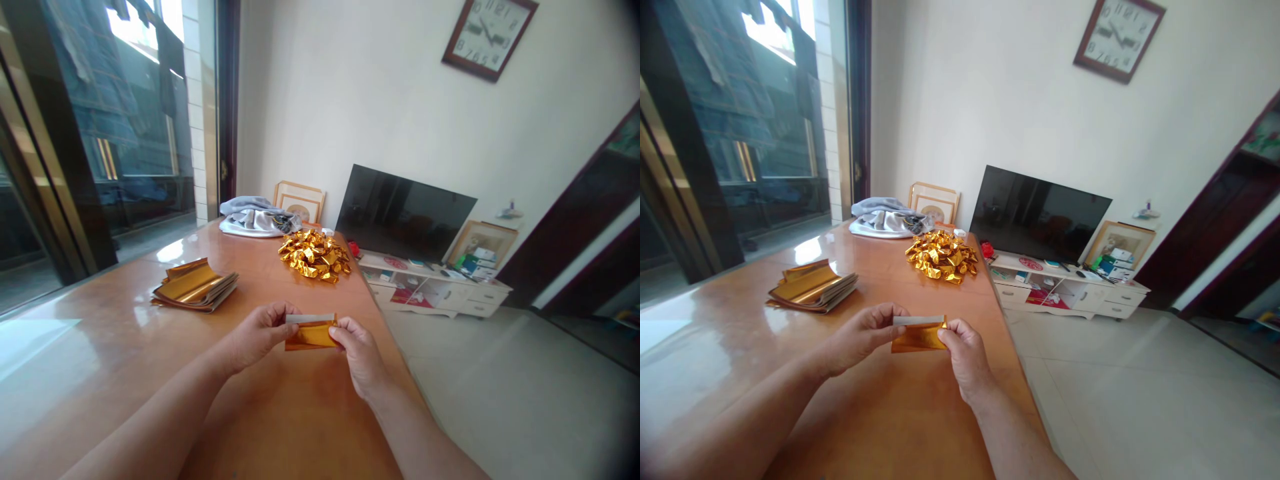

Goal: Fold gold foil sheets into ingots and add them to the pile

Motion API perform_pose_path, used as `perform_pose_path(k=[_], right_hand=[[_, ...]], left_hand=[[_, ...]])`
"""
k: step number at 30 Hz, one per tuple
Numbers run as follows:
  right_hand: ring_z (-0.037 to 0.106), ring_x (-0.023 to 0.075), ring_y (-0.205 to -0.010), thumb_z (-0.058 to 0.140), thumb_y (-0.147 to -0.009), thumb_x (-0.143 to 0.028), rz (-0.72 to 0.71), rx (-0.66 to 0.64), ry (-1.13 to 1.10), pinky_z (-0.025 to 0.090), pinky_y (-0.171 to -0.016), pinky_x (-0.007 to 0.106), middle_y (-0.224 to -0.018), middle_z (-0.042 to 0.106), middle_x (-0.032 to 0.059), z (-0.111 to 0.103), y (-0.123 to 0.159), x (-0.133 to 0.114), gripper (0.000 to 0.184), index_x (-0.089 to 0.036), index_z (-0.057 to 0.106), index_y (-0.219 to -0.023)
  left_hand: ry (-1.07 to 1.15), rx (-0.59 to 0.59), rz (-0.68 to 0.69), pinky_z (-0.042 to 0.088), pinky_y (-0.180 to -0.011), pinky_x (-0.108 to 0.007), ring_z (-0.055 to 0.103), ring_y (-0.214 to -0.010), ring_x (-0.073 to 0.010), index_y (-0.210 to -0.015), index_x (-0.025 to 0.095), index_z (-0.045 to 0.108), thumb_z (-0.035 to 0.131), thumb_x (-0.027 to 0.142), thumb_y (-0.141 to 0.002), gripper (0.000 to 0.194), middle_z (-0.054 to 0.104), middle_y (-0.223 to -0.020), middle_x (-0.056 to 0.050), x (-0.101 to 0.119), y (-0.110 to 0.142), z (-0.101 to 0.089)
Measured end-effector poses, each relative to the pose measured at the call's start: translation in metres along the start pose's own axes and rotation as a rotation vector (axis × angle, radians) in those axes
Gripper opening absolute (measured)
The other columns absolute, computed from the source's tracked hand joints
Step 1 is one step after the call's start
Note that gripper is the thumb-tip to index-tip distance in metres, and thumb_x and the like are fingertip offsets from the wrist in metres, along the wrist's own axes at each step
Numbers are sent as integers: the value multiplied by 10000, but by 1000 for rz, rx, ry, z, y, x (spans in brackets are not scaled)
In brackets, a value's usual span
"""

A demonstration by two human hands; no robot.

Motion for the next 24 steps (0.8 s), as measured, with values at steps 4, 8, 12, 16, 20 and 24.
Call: perform_pose_path(k=[4, 8, 12, 16, 20, 24], right_hand=[[482, 145, -681, 650, -816, -348, 27, -7, -41, 381, -626, 257, -740, 594, -11, 0, -2, 4, 166, -197, 603, -767], [524, 161, -725, 652, -815, -365, 35, -3, -68, 397, -642, 263, -799, 637, 7, -2, -2, 7, 167, -203, 619, -794], [541, 165, -750, 652, -821, -368, 41, -8, -82, 402, -657, 265, -830, 656, 14, -2, -2, 9, 167, -202, 634, -811], [527, 160, -753, 657, -817, -359, 64, -13, -88, 388, -655, 258, -837, 649, 5, -2, -3, 11, 154, -206, 645, -833], [504, 156, -758, 645, -812, -314, 73, -17, -90, 372, -652, 253, -831, 633, -1, -2, -3, 11, 112, -206, 654, -839], [463, 142, -730, 645, -793, -260, 61, -23, -67, 360, -664, 254, -789, 593, -13, -2, -3, 8, 69, -199, 655, -823]], left_hand=[[57, -6, 3, 431, -692, -254, 564, -766, -141, -951, 146, 581, 718, 306, -800, 259, 636, -848, -12, -3, -1, 1], [55, 24, -8, 431, -701, -258, 569, -769, -144, -938, 148, 570, 723, 302, -788, 264, 633, -844, -9, -3, -1, -1], [-14, 63, -10, 416, -703, -255, 551, -763, -141, -894, 143, 572, 707, 287, -793, 222, 624, -829, -7, -1, -1, -6], [-42, 84, 16, 400, -682, -246, 526, -735, -130, -873, 148, 566, 681, 275, -808, 183, 603, -799, 5, -1, -2, -9], [-87, 108, 42, 387, -661, -239, 502, -707, -119, -873, 152, 569, 656, 267, -823, 152, 579, -770, 15, -3, -2, -12], [-163, 138, 87, 378, -649, -239, 495, -688, -115, -846, 155, 585, 644, 270, -825, 131, 578, -752, 14, 0, -2, -14]])
Point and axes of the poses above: each hand's wrist, its own y-axis away from the middle knuckle, its own z-axis out of the palm, x = y × z, the point moved 8 cm from there along -y, towards the middle knuckle
